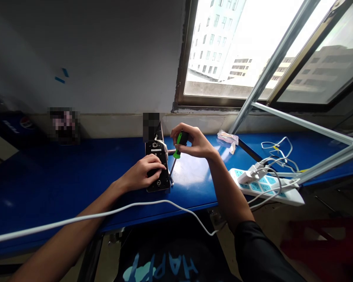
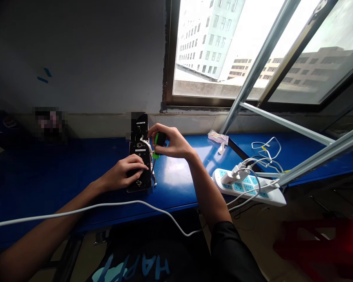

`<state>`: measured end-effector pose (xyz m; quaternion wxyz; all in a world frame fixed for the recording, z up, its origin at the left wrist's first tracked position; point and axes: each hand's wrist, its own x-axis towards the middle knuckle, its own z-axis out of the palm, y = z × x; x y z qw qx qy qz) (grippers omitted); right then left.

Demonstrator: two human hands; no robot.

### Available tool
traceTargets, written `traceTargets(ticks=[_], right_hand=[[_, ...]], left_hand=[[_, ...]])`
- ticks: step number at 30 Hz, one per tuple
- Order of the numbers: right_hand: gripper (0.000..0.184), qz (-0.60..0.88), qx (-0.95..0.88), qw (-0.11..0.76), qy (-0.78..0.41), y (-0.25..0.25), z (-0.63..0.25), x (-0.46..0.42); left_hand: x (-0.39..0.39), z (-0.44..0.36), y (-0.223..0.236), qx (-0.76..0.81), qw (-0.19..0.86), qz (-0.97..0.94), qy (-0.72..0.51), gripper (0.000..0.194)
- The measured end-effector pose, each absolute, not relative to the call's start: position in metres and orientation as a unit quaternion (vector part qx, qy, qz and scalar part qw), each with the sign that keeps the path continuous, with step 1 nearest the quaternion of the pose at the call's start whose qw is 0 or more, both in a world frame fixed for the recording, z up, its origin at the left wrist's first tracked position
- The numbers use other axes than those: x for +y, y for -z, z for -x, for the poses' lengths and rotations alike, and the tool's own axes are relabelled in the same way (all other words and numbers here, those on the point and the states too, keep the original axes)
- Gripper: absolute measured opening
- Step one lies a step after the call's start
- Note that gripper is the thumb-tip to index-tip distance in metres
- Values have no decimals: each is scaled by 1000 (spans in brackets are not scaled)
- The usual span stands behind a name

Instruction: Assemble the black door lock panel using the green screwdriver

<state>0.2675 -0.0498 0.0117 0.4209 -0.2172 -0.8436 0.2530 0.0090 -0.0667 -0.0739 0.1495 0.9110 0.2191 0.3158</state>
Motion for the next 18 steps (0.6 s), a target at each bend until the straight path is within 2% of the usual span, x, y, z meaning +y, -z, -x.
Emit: traceTargets(ticks=[9,18], right_hand=[[32,212,-831,446,-258,-10,-270,-47],[34,205,-845,430,-242,-12,-268,-49]], left_hand=[[-67,-9,73,217,149,-912,-315,22],[-67,-9,73,220,149,-910,-317,22]])
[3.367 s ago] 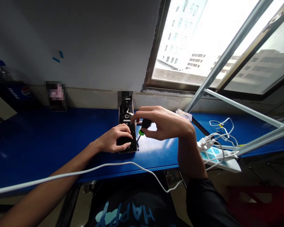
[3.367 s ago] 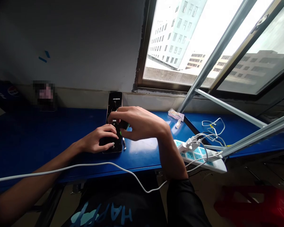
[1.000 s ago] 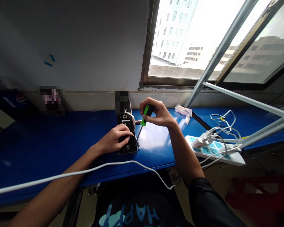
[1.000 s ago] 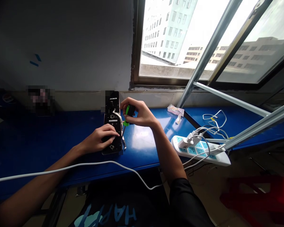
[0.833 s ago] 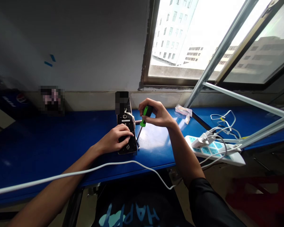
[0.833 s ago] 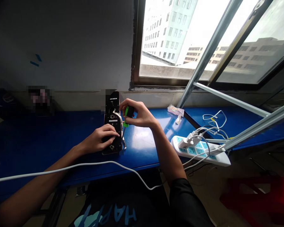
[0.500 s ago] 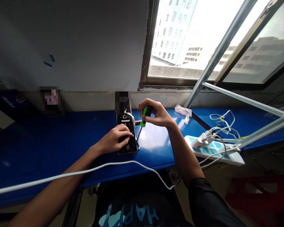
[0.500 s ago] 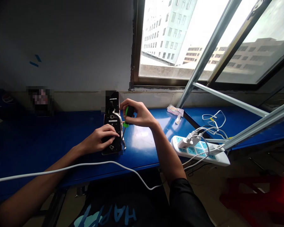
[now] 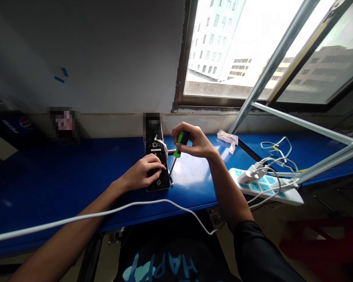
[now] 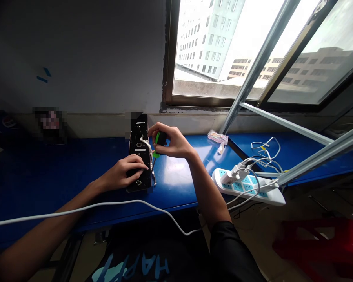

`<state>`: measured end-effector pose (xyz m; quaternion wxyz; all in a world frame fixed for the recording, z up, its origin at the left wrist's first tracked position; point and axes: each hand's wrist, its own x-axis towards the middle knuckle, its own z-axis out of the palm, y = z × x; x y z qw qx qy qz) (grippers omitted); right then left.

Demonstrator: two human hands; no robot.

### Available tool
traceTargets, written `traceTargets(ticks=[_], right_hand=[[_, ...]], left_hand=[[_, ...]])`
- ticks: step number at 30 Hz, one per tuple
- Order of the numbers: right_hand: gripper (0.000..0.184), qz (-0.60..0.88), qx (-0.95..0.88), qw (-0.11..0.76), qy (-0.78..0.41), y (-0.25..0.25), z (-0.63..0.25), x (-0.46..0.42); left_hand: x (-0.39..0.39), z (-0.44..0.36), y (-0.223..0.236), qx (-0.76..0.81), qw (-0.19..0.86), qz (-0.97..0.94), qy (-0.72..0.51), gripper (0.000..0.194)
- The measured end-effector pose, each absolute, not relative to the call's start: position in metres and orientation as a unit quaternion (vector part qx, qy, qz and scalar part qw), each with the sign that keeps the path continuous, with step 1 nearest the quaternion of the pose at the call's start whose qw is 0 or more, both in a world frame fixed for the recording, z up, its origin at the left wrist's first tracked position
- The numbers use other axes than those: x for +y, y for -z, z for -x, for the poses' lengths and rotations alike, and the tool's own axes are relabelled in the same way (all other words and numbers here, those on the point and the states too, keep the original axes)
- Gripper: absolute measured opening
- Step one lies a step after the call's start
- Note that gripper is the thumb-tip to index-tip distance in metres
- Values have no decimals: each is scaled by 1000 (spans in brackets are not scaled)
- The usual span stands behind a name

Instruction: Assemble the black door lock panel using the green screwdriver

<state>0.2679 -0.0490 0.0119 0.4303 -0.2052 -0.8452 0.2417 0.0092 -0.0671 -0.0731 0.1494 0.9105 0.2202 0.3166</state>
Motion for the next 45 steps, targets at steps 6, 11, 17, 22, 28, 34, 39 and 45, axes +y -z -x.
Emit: traceTargets(ticks=[6,11,17,22,28,34,39,45], right_hand=[[34,207,-843,438,-234,-12,-271,-49],[34,199,-840,439,-247,-11,-270,-50],[33,200,-841,435,-251,-12,-269,-51],[34,202,-848,432,-231,-13,-268,-53],[31,199,-863,426,-186,-20,-264,-61],[34,181,-861,436,-186,-27,-265,-65],[31,191,-873,421,-156,-28,-261,-67],[31,188,-881,412,-138,-26,-258,-68]], left_hand=[[-68,-9,72,217,149,-912,-315,21],[-68,-10,71,221,152,-911,-313,22],[-67,-10,73,223,151,-911,-311,22],[-67,-10,73,222,147,-912,-313,22],[-68,-10,71,223,149,-911,-314,22],[-69,-10,71,226,157,-909,-312,21],[-68,-10,72,219,151,-911,-314,21],[-68,-9,72,222,146,-912,-313,20]])
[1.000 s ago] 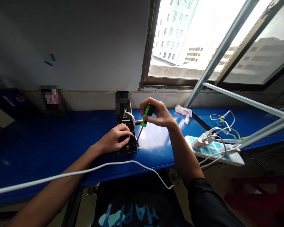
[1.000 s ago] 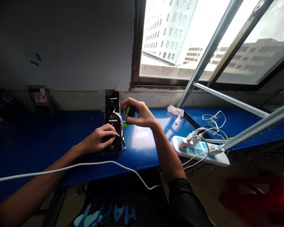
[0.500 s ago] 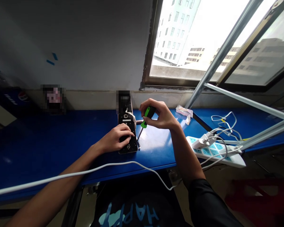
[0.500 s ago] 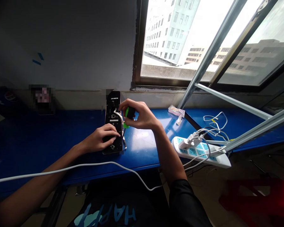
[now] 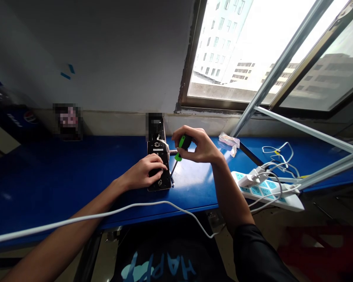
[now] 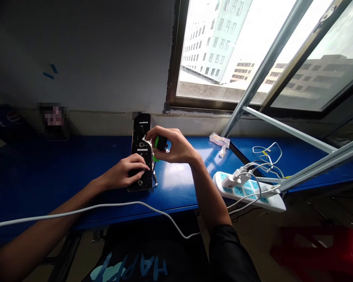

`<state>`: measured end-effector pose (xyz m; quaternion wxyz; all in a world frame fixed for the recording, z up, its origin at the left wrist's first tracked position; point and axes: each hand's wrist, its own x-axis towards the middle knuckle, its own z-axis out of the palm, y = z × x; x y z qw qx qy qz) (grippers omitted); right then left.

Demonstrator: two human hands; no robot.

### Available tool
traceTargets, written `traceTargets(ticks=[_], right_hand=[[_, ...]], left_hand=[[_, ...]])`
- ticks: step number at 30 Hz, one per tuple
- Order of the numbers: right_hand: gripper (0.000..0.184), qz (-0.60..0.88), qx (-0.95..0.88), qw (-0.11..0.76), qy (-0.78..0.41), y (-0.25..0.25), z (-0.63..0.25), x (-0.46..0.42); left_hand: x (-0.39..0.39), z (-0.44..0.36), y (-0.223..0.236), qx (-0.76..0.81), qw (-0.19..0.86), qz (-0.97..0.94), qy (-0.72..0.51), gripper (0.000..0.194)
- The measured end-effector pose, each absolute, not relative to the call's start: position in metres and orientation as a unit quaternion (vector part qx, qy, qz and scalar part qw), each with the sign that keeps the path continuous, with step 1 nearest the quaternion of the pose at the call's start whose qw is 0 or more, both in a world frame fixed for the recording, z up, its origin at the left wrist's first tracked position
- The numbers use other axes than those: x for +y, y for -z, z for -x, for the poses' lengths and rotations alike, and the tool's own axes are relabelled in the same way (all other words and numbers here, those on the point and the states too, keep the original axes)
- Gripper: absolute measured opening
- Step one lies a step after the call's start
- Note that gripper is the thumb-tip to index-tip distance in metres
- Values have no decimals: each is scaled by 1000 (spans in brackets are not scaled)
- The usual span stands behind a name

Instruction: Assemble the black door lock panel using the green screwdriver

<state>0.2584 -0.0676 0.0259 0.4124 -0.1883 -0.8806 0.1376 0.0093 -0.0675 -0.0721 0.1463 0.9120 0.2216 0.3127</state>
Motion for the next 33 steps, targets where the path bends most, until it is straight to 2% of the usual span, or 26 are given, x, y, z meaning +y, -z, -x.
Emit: traceTargets(ticks=[8,12,20,33], right_hand=[[24,216,-890,390,-95,-28,-257,-77],[17,232,-888,395,-50,-29,-256,-84],[17,224,-897,381,-4,-32,-258,-94],[12,222,-891,396,-1,-31,-255,-95]], left_hand=[[-67,-8,73,223,144,-914,-306,23],[-66,-7,74,200,144,-923,-297,36],[-69,-9,73,153,173,-928,-293,53],[-70,-11,74,146,181,-925,-302,50]])
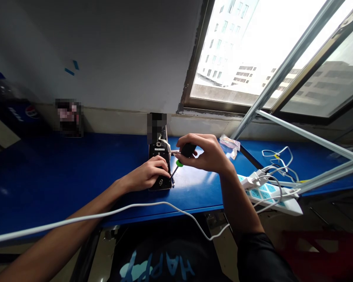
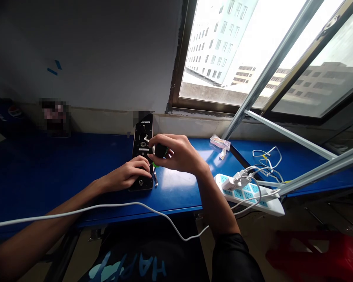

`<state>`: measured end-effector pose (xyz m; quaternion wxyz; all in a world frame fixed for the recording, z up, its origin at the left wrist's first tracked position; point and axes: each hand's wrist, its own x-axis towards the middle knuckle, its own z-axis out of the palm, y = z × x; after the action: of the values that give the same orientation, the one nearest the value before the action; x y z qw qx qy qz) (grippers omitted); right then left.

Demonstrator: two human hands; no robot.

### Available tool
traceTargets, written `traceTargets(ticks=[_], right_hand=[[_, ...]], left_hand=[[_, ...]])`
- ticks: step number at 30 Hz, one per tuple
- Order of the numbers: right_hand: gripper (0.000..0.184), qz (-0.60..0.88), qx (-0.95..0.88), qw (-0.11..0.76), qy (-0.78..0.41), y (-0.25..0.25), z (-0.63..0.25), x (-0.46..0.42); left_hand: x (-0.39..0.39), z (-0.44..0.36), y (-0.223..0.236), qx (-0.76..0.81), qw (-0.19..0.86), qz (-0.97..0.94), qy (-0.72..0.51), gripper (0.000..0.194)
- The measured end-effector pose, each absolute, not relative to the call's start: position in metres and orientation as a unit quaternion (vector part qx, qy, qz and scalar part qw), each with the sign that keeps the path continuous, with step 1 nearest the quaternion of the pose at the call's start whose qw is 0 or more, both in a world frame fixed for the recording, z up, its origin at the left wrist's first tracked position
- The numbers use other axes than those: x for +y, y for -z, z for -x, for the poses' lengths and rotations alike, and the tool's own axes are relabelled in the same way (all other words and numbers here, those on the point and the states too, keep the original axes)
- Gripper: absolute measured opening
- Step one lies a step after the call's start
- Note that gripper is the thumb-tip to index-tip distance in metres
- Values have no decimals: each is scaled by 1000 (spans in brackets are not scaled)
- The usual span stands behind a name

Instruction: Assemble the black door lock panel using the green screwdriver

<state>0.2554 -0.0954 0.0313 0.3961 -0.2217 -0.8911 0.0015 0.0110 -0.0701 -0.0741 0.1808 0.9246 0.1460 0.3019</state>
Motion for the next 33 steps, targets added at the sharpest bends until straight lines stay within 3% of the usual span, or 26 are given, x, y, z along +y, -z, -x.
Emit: traceTargets(ticks=[11,17,28,33], right_hand=[[32,207,-914,345,-54,-39,-260,-103],[24,211,-915,340,-55,-39,-261,-112],[23,302,-864,397,68,-27,-259,-121],[24,308,-873,377,-5,-30,-257,-126]], left_hand=[[-68,-10,77,138,189,-926,-295,51],[-68,-10,77,137,198,-926,-292,51],[-69,-9,78,148,195,-926,-287,52],[-70,-10,78,142,198,-926,-288,52]])
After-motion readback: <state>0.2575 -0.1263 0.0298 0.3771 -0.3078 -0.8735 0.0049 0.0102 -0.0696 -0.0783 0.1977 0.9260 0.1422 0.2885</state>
